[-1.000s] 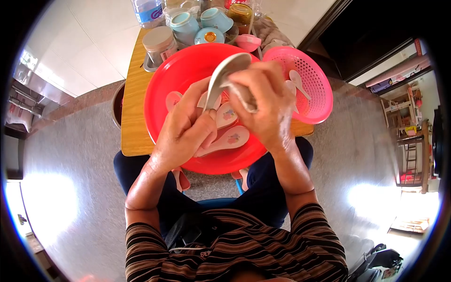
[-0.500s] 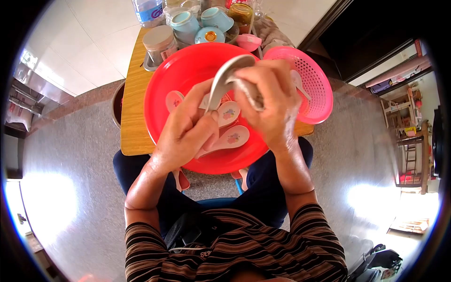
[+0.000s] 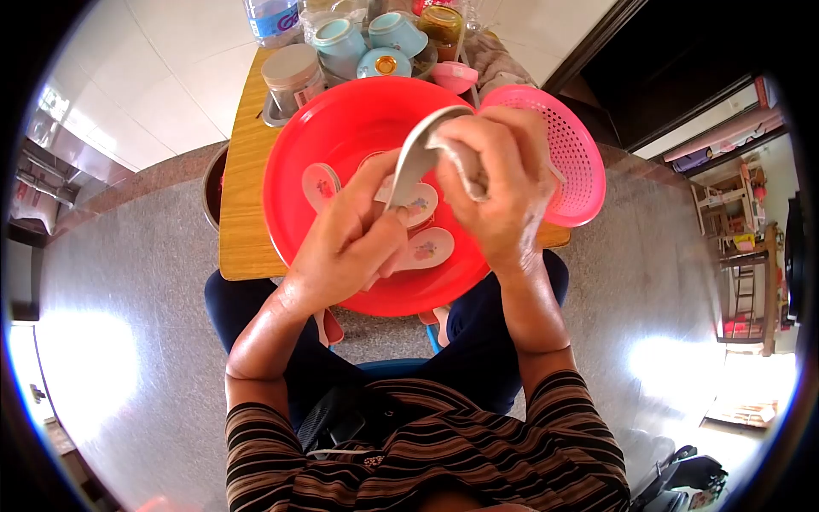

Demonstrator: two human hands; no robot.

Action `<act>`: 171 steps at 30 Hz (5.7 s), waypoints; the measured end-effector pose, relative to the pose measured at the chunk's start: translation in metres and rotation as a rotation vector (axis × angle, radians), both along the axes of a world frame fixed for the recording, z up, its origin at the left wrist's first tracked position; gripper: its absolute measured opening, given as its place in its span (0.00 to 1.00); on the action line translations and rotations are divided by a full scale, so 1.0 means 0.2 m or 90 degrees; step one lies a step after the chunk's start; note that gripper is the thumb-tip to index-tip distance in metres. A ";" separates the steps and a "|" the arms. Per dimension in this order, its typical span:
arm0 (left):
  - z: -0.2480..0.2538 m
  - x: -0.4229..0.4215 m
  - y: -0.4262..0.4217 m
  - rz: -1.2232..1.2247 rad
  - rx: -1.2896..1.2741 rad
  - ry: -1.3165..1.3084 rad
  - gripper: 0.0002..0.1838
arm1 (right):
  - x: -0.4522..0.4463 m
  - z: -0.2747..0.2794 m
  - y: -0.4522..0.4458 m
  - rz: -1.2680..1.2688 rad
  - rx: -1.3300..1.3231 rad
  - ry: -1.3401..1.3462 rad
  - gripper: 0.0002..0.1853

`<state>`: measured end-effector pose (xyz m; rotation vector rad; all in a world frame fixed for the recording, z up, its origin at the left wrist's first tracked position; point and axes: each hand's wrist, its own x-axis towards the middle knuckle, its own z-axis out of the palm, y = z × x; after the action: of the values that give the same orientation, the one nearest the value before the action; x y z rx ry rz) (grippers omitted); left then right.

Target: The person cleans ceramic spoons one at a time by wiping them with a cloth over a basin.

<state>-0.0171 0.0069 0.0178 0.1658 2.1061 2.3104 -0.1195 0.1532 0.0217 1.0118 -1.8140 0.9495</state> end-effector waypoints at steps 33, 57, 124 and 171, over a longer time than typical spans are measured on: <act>-0.03 0.01 0.00 -0.236 0.073 -0.182 0.25 | 0.05 0.01 0.03 0.466 -0.196 -0.328 0.16; -0.02 0.05 0.01 -0.248 0.107 -0.264 0.24 | 0.10 0.03 0.00 0.347 -0.094 -0.136 0.21; -0.06 0.06 0.04 -0.079 0.027 -0.112 0.20 | 0.08 0.00 -0.02 0.242 -0.053 0.050 0.23; -0.15 0.05 0.01 -0.076 -0.156 0.050 0.19 | 0.13 0.05 0.02 0.223 -0.002 -0.016 0.28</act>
<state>-0.0068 0.0084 -0.0122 0.3731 2.3218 1.9930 -0.0943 0.1575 0.0316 1.3493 -1.6832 1.1767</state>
